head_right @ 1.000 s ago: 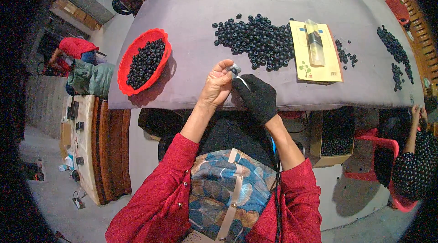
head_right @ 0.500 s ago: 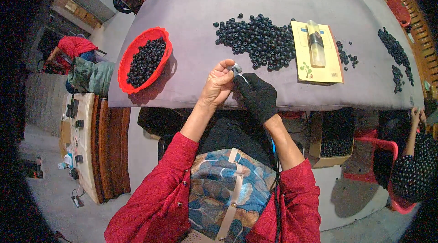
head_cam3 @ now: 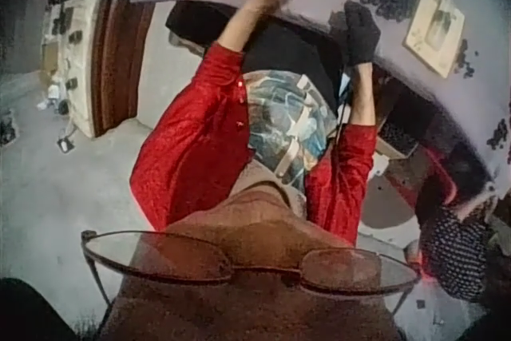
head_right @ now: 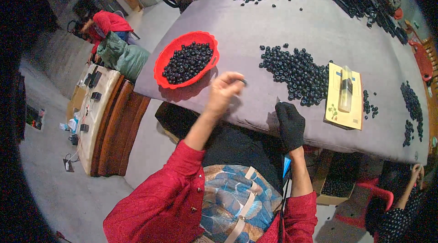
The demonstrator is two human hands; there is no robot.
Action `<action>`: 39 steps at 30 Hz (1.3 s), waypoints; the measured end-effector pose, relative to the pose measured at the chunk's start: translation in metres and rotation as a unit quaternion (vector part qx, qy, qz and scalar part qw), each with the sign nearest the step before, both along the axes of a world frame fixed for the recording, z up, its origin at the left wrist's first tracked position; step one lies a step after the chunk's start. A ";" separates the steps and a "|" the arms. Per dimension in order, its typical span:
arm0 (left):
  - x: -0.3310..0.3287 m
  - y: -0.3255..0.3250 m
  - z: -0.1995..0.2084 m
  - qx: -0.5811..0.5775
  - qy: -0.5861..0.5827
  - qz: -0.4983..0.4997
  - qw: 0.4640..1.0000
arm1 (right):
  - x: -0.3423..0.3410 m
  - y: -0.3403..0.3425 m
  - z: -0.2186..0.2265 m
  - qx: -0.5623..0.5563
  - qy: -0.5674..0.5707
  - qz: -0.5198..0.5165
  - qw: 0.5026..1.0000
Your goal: The person assembles small black plastic components by hand at a workbench.
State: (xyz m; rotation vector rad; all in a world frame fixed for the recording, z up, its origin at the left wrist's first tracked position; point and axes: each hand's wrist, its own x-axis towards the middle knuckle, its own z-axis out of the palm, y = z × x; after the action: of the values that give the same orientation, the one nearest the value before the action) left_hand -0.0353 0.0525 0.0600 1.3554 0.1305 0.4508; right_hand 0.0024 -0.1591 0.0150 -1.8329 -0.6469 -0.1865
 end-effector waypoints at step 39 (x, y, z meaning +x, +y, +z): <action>0.053 -0.034 -0.021 0.067 0.099 -0.167 0.979 | 0.001 -0.001 0.011 -0.040 0.040 -0.021 0.998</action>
State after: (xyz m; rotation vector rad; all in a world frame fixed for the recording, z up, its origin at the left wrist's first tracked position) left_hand 0.0173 0.0189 0.0385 1.5203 0.0339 0.0410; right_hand 0.0037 -0.1604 0.0263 -1.9212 -0.5668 -0.1163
